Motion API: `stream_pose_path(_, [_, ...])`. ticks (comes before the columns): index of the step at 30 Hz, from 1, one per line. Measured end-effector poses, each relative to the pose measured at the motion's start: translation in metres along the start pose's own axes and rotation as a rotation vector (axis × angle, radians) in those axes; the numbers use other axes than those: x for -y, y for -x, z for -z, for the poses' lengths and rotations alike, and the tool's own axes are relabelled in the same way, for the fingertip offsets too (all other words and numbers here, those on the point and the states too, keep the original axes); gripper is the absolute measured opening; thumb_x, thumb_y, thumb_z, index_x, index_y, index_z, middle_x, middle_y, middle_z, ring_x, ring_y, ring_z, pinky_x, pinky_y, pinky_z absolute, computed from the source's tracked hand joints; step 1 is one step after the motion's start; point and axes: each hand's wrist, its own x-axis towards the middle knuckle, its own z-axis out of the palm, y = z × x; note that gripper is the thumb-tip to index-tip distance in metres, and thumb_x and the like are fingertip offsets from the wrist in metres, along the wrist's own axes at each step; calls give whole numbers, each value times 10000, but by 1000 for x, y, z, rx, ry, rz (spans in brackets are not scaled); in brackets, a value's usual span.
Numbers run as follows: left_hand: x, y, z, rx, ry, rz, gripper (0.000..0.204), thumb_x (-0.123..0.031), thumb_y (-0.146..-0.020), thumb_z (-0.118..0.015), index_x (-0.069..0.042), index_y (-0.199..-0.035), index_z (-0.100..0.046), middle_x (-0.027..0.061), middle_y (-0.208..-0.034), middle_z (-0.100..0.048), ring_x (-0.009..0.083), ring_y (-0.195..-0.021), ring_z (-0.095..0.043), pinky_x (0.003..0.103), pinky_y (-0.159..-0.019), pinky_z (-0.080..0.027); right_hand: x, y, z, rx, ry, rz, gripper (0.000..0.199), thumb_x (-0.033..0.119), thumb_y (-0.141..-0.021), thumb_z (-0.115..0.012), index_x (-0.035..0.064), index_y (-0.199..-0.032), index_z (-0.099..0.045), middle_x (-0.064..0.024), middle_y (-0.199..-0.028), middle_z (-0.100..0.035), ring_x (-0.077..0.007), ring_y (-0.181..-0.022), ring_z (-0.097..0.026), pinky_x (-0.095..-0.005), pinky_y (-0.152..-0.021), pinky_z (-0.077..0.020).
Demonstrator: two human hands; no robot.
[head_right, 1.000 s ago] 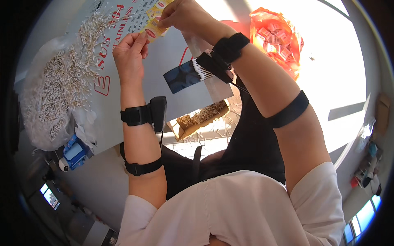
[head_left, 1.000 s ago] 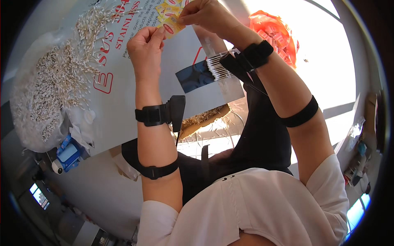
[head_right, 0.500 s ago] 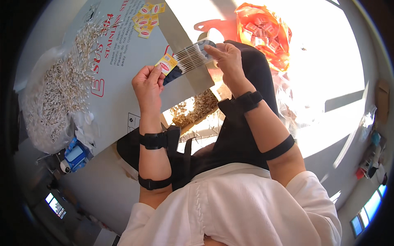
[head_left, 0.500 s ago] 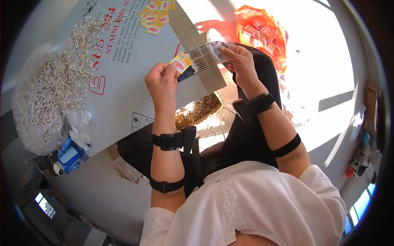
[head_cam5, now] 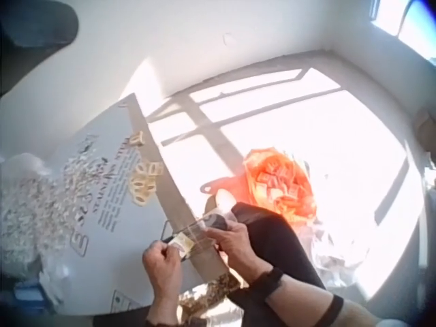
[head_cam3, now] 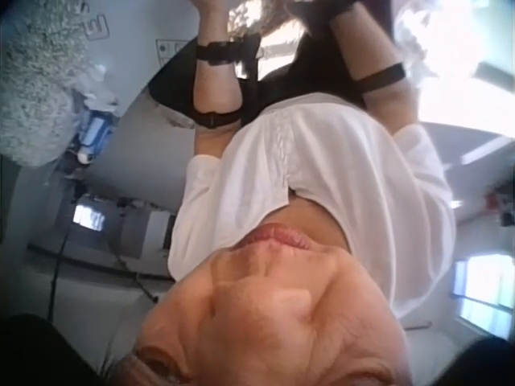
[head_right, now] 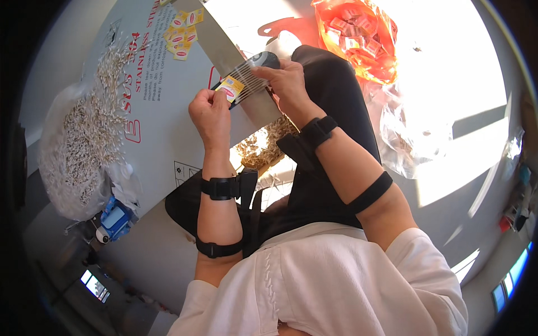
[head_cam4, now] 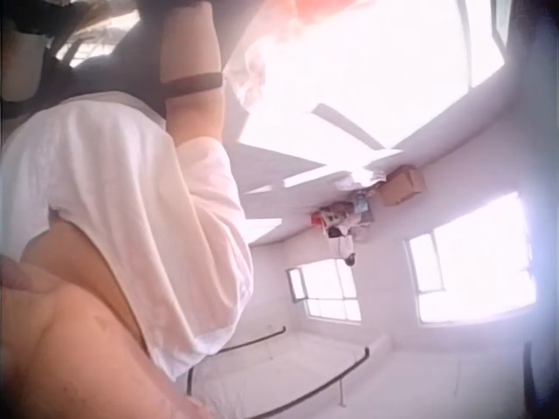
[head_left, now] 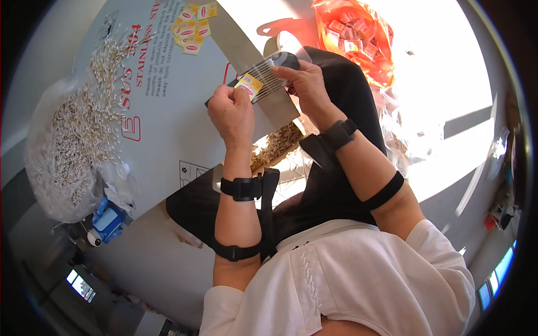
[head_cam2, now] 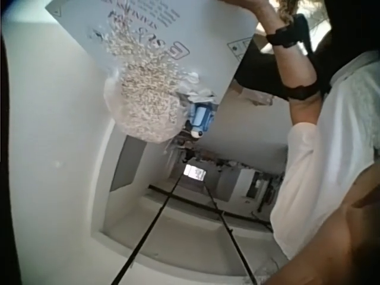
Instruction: Arranging and packaging cotton swabs into plastic sleeves.
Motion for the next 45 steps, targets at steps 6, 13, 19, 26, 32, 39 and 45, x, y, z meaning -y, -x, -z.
stream_pose_path(6, [-7,2,-3,77,-72,25,174,-97,-788,-589,31,-674,-557,149,-582,-582,255,-517,-558,359,-564,-466,0,-2,0,15,-11,-5,80,115,-777,-755,74,-792,-688,36,-663,-609,-39,-518,-464,-203,-472,-343])
stream_pose_path(13, [-34,-4,-8,110,-300,-39,201,-130,-792,-622,14,-666,-561,170,-623,-603,341,-575,-597,417,-582,-473,-3,-4,2,-3,-2,-9,60,99,-785,-743,64,-813,-703,29,-669,-620,-42,-512,-468,-204,-465,-349])
stream_pose_path(19, [-38,0,-4,171,-447,-31,200,-217,-835,-652,-30,-854,-584,151,-815,-665,326,-734,-636,415,-666,-494,1,-3,4,-10,1,-32,55,54,-794,-720,18,-831,-700,-23,-723,-653,-82,-582,-554,-234,-523,-434])
stream_pose_path(26, [11,28,-1,-37,-678,-475,662,-397,-905,-588,26,-1360,-361,248,-1487,-269,402,-1390,-236,535,-1069,-266,-1,-5,0,-86,-7,-80,193,175,-899,-672,2,-813,-687,-14,-728,-657,-68,-594,-578,-234,-532,-466])
stream_pose_path(32, [10,34,-10,99,-799,-400,871,-554,-926,-451,78,-1461,-178,270,-1543,-124,414,-1446,-78,575,-1129,-74,-21,-14,1,-66,-3,94,181,175,-892,-686,17,-803,-688,26,-708,-636,-31,-621,-521,-219,-549,-421])
stream_pose_path(39, [7,34,-16,84,-819,-394,922,-580,-909,-469,101,-1453,-168,272,-1540,-126,408,-1447,-75,603,-1115,-77,-26,-17,-2,-101,42,139,168,173,-886,-692,9,-847,-698,28,-718,-640,-33,-646,-517,-219,-574,-432])
stream_pose_path(45, [1,34,-16,118,-840,-386,936,-586,-906,-473,112,-1447,-165,275,-1535,-133,410,-1445,-79,620,-1104,-91,-23,-17,0,-92,111,134,177,183,-882,-697,7,-861,-692,24,-728,-636,-33,-653,-510,-227,-583,-436])
